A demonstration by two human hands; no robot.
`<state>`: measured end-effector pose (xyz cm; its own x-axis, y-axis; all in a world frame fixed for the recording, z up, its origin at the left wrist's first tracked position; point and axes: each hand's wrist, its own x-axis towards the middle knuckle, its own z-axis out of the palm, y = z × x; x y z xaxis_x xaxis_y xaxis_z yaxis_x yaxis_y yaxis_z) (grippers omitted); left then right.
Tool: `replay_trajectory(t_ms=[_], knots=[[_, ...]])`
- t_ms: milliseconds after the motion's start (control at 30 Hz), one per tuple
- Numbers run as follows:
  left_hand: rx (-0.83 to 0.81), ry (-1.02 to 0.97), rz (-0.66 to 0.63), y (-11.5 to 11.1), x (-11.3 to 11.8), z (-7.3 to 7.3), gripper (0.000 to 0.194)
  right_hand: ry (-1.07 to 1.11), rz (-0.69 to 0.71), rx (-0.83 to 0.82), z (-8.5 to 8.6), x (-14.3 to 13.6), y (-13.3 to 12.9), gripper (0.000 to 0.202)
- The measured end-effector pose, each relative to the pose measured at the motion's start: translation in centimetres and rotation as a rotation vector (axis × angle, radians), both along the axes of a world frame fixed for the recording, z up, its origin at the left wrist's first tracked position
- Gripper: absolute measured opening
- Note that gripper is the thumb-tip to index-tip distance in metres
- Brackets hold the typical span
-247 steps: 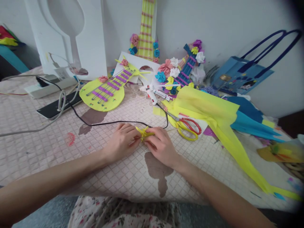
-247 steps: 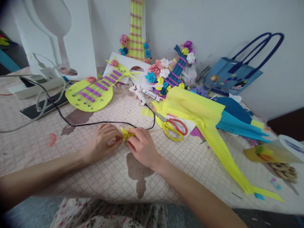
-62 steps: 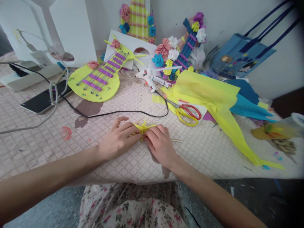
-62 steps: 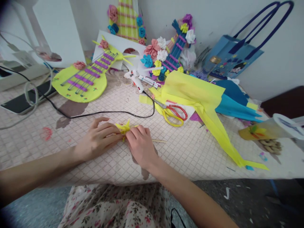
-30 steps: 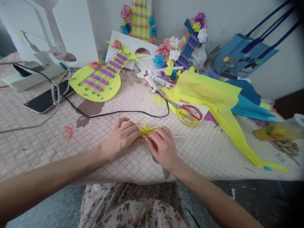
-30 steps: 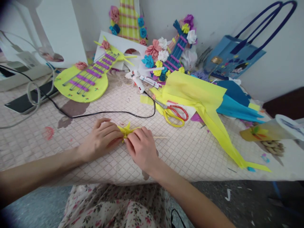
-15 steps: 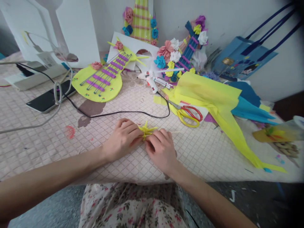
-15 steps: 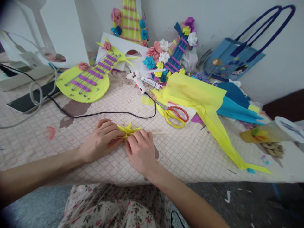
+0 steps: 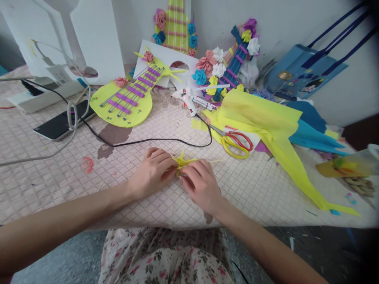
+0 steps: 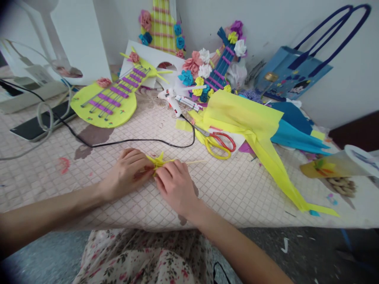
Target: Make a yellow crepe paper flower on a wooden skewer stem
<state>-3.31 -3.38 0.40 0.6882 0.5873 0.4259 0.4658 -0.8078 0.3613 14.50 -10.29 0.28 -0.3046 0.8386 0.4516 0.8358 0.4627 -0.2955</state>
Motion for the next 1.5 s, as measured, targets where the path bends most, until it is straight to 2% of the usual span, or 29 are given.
replay_trajectory(t_ms=[133, 367, 700, 1000, 1500], knots=[[0.0, -0.009, -0.012, 0.1, 0.0, 0.1, 0.008, -0.011, -0.073, 0.039, 0.3, 0.7, 0.6, 0.01], [0.016, 0.003, -0.044, 0.1, 0.0, 0.4, 0.007, -0.122, -0.061, 0.023, 0.1, 0.7, 1.3, 0.009], [0.028, 0.0, -0.039, 0.2, -0.1, 0.3, 0.007, 0.037, -0.035, 0.028, 0.2, 0.8, 0.6, 0.006], [0.043, 0.013, -0.071, 0.2, -0.2, 0.4, 0.009, 0.053, -0.049, -0.053, -0.1, 0.2, 1.0, 0.004], [0.059, 0.054, -0.1, 0.3, -0.4, 0.5, 0.012, -0.095, -0.029, -0.044, 0.2, 0.5, 0.8, 0.011]])
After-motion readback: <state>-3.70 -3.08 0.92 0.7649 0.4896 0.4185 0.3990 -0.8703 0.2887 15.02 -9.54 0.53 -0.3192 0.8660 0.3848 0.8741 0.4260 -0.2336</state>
